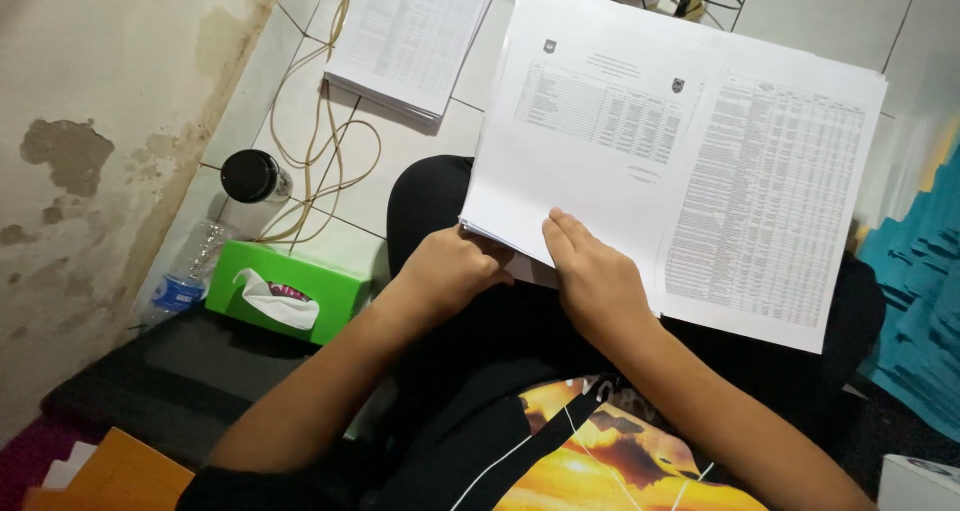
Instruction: The person sorts a large stack of printed documents by hand, flipping through individual papers, then aligning them into a neat stack.
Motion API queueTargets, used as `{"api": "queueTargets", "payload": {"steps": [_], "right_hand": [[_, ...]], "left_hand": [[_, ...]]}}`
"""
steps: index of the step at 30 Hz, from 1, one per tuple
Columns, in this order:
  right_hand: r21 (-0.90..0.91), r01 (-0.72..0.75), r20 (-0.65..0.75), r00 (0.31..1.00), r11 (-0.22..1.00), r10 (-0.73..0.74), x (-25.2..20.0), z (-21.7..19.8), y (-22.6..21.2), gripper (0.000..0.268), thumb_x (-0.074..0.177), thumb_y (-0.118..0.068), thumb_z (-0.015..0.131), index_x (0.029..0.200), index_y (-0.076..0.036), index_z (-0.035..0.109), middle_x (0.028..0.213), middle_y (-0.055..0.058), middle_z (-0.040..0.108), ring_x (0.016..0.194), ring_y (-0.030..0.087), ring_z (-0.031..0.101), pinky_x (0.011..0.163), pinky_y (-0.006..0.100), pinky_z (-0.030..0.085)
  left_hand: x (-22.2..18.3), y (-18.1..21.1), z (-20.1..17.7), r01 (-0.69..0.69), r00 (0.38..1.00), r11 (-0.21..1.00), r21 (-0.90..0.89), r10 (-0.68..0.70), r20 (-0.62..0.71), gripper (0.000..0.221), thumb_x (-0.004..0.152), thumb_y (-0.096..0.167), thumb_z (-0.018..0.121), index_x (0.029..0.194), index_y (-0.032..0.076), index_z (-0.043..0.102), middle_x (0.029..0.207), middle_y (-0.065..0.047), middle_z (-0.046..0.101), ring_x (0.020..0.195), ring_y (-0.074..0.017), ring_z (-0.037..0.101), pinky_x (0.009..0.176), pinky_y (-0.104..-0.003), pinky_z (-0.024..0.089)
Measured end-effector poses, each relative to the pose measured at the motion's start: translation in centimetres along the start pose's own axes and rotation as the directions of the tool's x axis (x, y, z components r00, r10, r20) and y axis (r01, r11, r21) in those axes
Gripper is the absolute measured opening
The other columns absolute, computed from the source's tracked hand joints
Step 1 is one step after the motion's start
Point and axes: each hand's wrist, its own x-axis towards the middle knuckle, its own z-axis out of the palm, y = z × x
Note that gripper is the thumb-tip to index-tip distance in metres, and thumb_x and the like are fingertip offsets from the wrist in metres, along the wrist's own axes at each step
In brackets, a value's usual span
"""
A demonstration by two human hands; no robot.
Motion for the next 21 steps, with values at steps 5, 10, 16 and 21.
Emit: {"api": "queueTargets", "payload": {"steps": [5, 10, 16, 21], "right_hand": [[-0.069, 0.044, -0.019, 0.999, 0.997, -0.046, -0.8, 1.8, 0.1, 0.035, 0.098, -0.003, 0.05, 0.13, 0.003, 0.064, 0.132, 0.024, 0.067, 0.123, 0.032, 0.067, 0.098, 0.035, 0.055], [-0.076, 0.058, -0.022, 0.998, 0.995, -0.06, -1.0, 2.3, 0.3, 0.036, 0.099, -0.004, 0.048, 0.131, 0.004, 0.063, 0.134, 0.027, 0.066, 0.125, 0.033, 0.065, 0.101, 0.036, 0.054], [-0.004, 0.037, 0.001, 0.999, 0.999, -0.037, -0.4, 1.2, -0.1, 0.068, 0.09, -0.042, 0.062, 0.137, 0.006, 0.056, 0.137, 0.031, 0.059, 0.127, 0.041, 0.062, 0.105, 0.042, 0.05], [0.719, -0.401, 0.19, 0.899, 0.567, 0.395, -0.4, -0.2, 7.2, 0.024, 0.086, -0.008, 0.051, 0.098, -0.001, 0.072, 0.085, 0.017, 0.069, 0.096, 0.034, 0.069, 0.088, 0.049, 0.053]], "left_hand": [[1.0, -0.7, -1.0, -0.006, 0.999, 1.0, 0.006, 0.006, 0.038, 0.037, 0.085, 0.049, 0.073, 0.068, 0.016, 0.073, 0.054, -0.001, 0.064, 0.059, -0.0233, 0.065, 0.057, -0.03, 0.055], [0.7, -0.9, -1.7, -0.05, 0.997, 0.998, 0.039, 0.047, 0.065, 0.035, 0.089, 0.042, 0.072, 0.067, 0.014, 0.07, 0.053, -0.002, 0.064, 0.057, -0.0234, 0.064, 0.055, -0.031, 0.055], [0.4, -1.2, -1.9, -0.223, 0.939, 0.975, -0.019, 0.21, -0.271, 0.017, 0.099, 0.023, 0.066, 0.089, 0.015, 0.076, 0.08, -0.002, 0.075, 0.078, -0.0194, 0.072, 0.099, -0.042, 0.055], [5.7, 4.0, -5.8, -0.104, 0.763, 0.994, -0.011, 0.073, -0.643, 0.025, 0.094, 0.016, 0.077, 0.12, 0.017, 0.077, 0.115, -0.002, 0.077, 0.103, -0.0235, 0.071, 0.107, -0.047, 0.052]]}}
